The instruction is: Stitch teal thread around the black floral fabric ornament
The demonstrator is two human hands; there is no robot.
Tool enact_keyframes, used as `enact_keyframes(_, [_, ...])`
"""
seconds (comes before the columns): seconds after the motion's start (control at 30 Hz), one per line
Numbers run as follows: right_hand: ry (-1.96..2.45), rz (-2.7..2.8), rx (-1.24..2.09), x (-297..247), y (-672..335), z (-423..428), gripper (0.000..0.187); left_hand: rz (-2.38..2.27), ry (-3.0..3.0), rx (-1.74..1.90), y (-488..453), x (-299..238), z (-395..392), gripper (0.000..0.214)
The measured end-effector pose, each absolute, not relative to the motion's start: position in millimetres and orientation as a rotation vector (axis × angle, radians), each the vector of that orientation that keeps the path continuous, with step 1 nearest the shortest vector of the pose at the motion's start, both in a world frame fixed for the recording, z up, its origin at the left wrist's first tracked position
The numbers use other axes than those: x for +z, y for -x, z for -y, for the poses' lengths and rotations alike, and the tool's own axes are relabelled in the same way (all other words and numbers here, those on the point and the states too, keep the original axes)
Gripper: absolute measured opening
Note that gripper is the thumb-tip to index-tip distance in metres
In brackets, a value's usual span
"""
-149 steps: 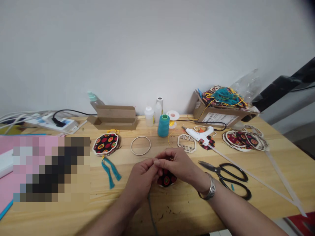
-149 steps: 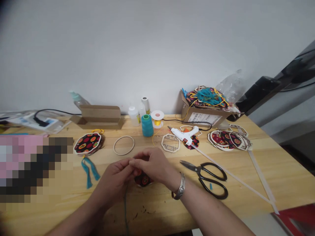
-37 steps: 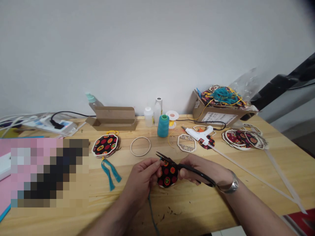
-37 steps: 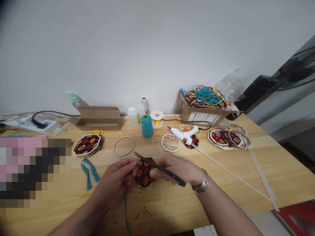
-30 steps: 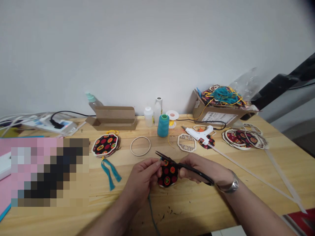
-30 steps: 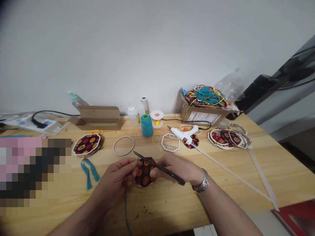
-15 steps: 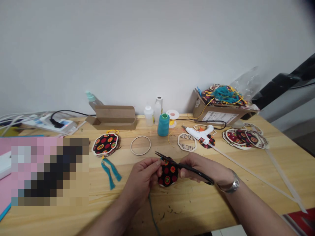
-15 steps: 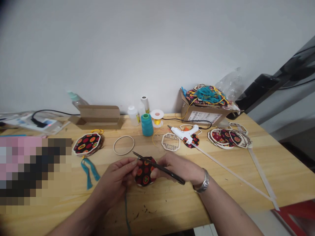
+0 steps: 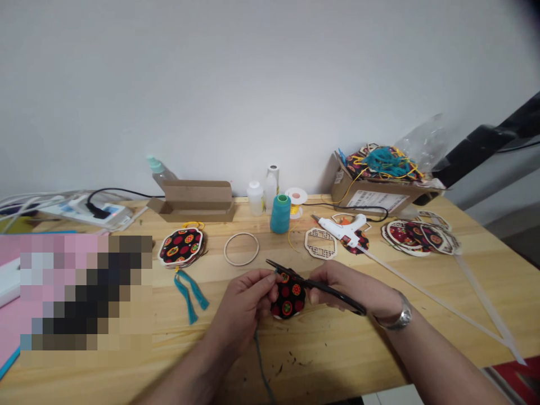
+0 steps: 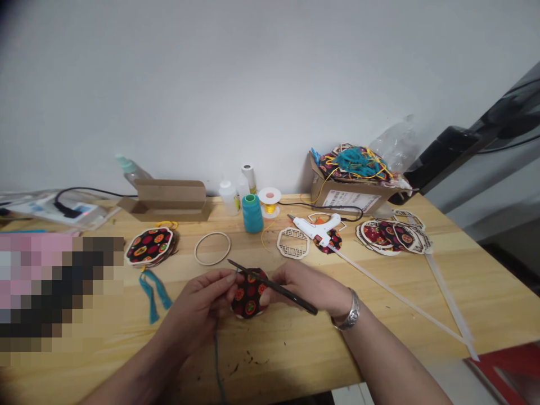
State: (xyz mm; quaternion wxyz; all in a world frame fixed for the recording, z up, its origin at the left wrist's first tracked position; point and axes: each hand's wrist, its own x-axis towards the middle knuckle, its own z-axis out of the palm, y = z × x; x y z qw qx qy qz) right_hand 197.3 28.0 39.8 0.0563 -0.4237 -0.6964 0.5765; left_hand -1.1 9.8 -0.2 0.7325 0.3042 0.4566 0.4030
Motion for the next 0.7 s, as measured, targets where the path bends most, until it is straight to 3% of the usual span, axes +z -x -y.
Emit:
enact_keyframes(0.33, [1.33, 2.068, 1.659, 34, -198, -27, 0.043, -1.008, -0.62, 0.945, 2, -2, -11, 0.015])
enact_keyframes(0.57, [1.618, 2.413, 1.059, 44, -205, -12, 0.037, -0.969, -0.531, 1.006, 4, -1, -14, 0.015])
enact_keyframes(0.7, [1.769, 2.466, 0.773, 48, -218, 1, 0.023, -0.953, -0.515, 1.006, 4, -2, -15, 0.016])
